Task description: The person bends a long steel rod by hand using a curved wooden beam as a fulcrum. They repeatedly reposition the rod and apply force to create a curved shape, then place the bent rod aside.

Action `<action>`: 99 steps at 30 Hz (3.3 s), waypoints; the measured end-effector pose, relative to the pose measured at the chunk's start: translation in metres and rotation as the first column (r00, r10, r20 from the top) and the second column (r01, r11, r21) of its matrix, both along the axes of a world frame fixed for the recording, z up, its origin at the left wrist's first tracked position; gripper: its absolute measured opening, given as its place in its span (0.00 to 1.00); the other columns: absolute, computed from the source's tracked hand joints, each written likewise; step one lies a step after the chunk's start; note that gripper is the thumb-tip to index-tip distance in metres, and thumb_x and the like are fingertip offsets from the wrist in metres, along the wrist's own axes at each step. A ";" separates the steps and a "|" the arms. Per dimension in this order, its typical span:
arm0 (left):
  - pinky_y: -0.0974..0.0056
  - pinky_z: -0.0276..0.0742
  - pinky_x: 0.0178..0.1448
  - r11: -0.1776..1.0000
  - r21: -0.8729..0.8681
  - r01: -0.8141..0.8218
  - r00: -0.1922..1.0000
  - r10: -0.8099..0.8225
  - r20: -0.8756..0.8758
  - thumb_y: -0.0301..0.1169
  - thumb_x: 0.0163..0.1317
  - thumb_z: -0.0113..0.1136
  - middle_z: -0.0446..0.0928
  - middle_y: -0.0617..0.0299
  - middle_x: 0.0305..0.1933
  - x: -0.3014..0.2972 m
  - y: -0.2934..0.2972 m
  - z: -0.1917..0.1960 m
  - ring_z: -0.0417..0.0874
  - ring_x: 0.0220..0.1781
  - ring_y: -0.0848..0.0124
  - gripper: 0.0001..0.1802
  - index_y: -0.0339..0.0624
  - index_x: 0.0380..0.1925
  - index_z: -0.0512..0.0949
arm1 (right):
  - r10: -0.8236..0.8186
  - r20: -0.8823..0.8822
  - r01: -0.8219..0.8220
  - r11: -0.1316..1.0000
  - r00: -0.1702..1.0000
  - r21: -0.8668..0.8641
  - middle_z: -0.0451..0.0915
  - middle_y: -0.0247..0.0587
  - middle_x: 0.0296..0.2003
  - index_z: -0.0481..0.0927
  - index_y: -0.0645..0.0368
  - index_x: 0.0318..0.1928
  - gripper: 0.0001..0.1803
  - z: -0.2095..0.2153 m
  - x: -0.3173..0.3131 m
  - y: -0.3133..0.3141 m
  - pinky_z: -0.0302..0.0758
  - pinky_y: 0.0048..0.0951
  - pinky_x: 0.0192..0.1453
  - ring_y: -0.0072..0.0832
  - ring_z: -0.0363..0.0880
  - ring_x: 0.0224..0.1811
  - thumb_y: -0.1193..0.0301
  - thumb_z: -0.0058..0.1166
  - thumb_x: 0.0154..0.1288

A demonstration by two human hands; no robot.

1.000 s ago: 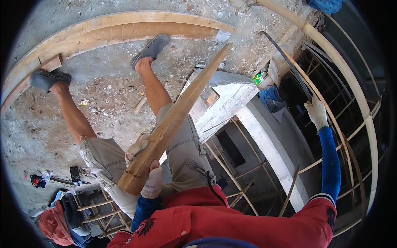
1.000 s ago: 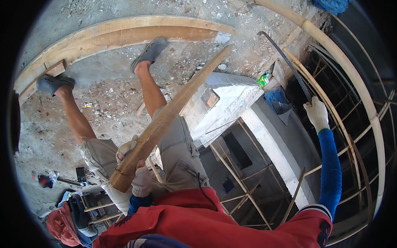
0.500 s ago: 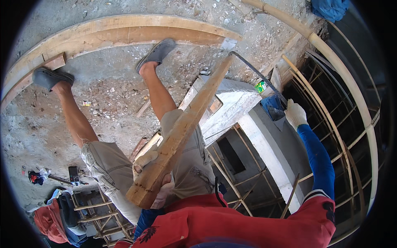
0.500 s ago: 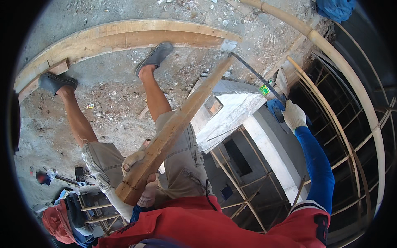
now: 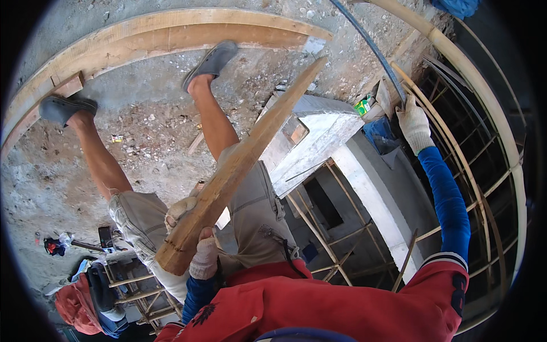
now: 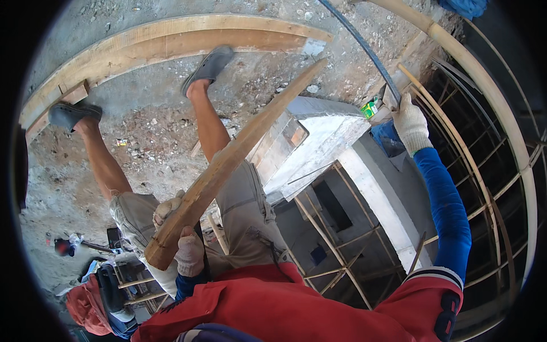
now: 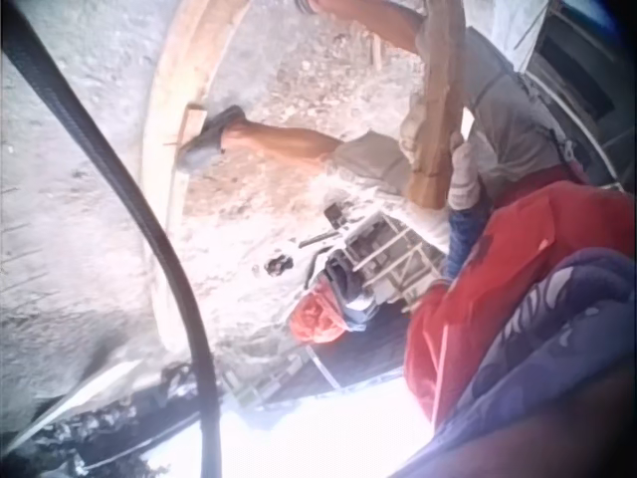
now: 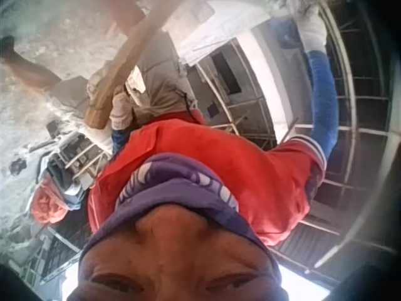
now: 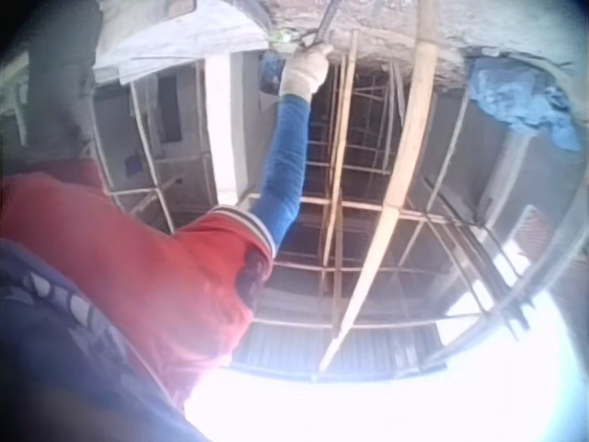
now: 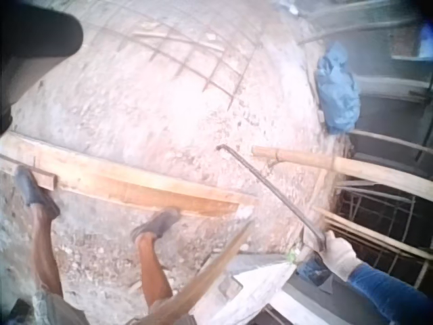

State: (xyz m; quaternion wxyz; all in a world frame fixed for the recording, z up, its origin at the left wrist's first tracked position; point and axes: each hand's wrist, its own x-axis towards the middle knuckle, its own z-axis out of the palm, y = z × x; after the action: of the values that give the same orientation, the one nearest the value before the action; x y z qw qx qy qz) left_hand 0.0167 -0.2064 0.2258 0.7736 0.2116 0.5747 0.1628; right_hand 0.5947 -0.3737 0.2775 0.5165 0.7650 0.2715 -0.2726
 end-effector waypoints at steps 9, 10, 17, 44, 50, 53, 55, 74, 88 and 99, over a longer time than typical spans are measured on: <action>0.51 0.75 0.75 0.966 -0.258 -0.024 0.993 -0.008 -0.122 0.43 0.53 0.87 0.79 0.53 0.59 0.011 0.008 0.024 0.80 0.65 0.60 0.45 0.36 0.63 0.70 | -0.002 -0.189 -0.083 0.894 0.982 -0.440 0.89 0.54 0.41 0.78 0.60 0.54 0.20 0.085 -0.017 0.023 0.85 0.53 0.48 0.52 0.90 0.46 0.62 0.66 0.69; 0.49 0.74 0.76 0.973 -0.229 0.026 0.991 -0.055 -0.120 0.44 0.50 0.88 0.80 0.52 0.58 0.003 0.002 0.017 0.81 0.64 0.59 0.46 0.36 0.62 0.70 | -0.013 -0.151 -0.050 0.913 0.988 -0.406 0.88 0.55 0.41 0.77 0.60 0.57 0.21 0.088 -0.013 0.024 0.85 0.54 0.49 0.53 0.89 0.47 0.62 0.65 0.70; 0.42 0.73 0.77 0.993 -0.003 0.118 0.993 -0.118 -0.005 0.48 0.59 0.77 0.80 0.47 0.60 -0.005 0.033 -0.002 0.81 0.68 0.50 0.42 0.35 0.66 0.69 | -0.120 -0.041 0.125 0.977 0.992 0.172 0.86 0.62 0.42 0.76 0.63 0.56 0.19 0.034 -0.021 0.033 0.82 0.55 0.49 0.58 0.87 0.49 0.64 0.60 0.72; 0.54 0.80 0.73 0.773 -0.634 -0.012 1.000 0.000 -0.019 0.38 0.64 0.80 0.79 0.53 0.64 0.073 -0.007 -0.205 0.83 0.66 0.58 0.33 0.38 0.64 0.76 | -0.935 -0.239 0.760 -0.353 -0.263 0.545 0.71 0.27 0.18 0.78 0.58 0.40 0.10 0.145 -0.497 0.110 0.61 0.22 0.13 0.14 0.66 0.11 0.67 0.64 0.66; 0.45 0.81 0.67 0.618 -0.783 0.075 0.966 -0.238 -0.096 0.49 0.64 0.78 0.78 0.43 0.64 -0.026 -0.007 -0.254 0.82 0.64 0.46 0.38 0.37 0.64 0.75 | -0.866 -0.356 0.772 -0.484 -0.352 0.412 0.70 0.26 0.18 0.79 0.60 0.40 0.10 0.123 -0.536 0.079 0.61 0.22 0.13 0.14 0.66 0.12 0.68 0.64 0.65; 0.56 0.85 0.48 0.730 -0.648 0.219 0.870 -0.447 -0.210 0.48 0.63 0.78 0.83 0.52 0.51 -0.079 0.008 -0.270 0.87 0.48 0.57 0.32 0.40 0.57 0.78 | -0.864 -0.408 0.810 -0.452 -0.295 0.373 0.71 0.27 0.19 0.78 0.59 0.39 0.09 0.085 -0.554 0.056 0.61 0.22 0.13 0.14 0.66 0.12 0.68 0.63 0.66; 0.61 0.85 0.41 0.815 -0.473 0.336 0.783 -0.521 -0.341 0.48 0.63 0.78 0.84 0.58 0.44 -0.112 0.032 -0.263 0.87 0.41 0.64 0.28 0.42 0.53 0.79 | -0.876 -0.430 0.861 -0.382 -0.220 0.337 0.70 0.26 0.20 0.76 0.58 0.37 0.07 0.053 -0.563 0.032 0.61 0.22 0.15 0.13 0.64 0.13 0.70 0.61 0.68; 0.67 0.83 0.45 0.934 -0.012 0.358 0.890 -0.345 -0.297 0.35 0.66 0.76 0.86 0.65 0.43 -0.242 0.152 -0.227 0.84 0.41 0.77 0.17 0.41 0.50 0.84 | -0.518 -0.831 0.975 0.023 0.202 0.223 0.76 0.37 0.29 0.79 0.68 0.47 0.17 -0.040 -0.647 0.135 0.72 0.31 0.35 0.21 0.74 0.33 0.64 0.61 0.71; 0.64 0.83 0.48 0.921 -0.165 0.352 0.894 -0.383 -0.234 0.42 0.58 0.81 0.88 0.54 0.47 -0.283 0.292 -0.265 0.87 0.44 0.71 0.36 0.26 0.57 0.81 | -0.506 -0.736 0.890 0.319 0.450 0.326 0.77 0.40 0.32 0.73 0.65 0.49 0.18 -0.019 -0.717 0.348 0.77 0.33 0.34 0.26 0.78 0.28 0.65 0.62 0.71; 0.59 0.76 0.47 0.963 -0.254 0.089 0.865 -0.201 -0.460 0.52 0.52 0.85 0.82 0.54 0.45 -0.247 0.322 -0.426 0.80 0.43 0.66 0.41 0.27 0.52 0.80 | -0.838 -0.520 0.934 0.302 0.166 -0.189 0.76 0.31 0.28 0.67 0.61 0.70 0.30 0.007 -0.586 0.499 0.73 0.24 0.20 0.16 0.74 0.18 0.72 0.60 0.71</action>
State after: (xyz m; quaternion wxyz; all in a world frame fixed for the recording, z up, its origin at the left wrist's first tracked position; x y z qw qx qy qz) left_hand -0.2301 0.1153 -0.2001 0.6353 0.1997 0.7457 -0.0198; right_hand 0.0083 0.1255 0.2847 0.0908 0.7091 -0.0750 -0.6952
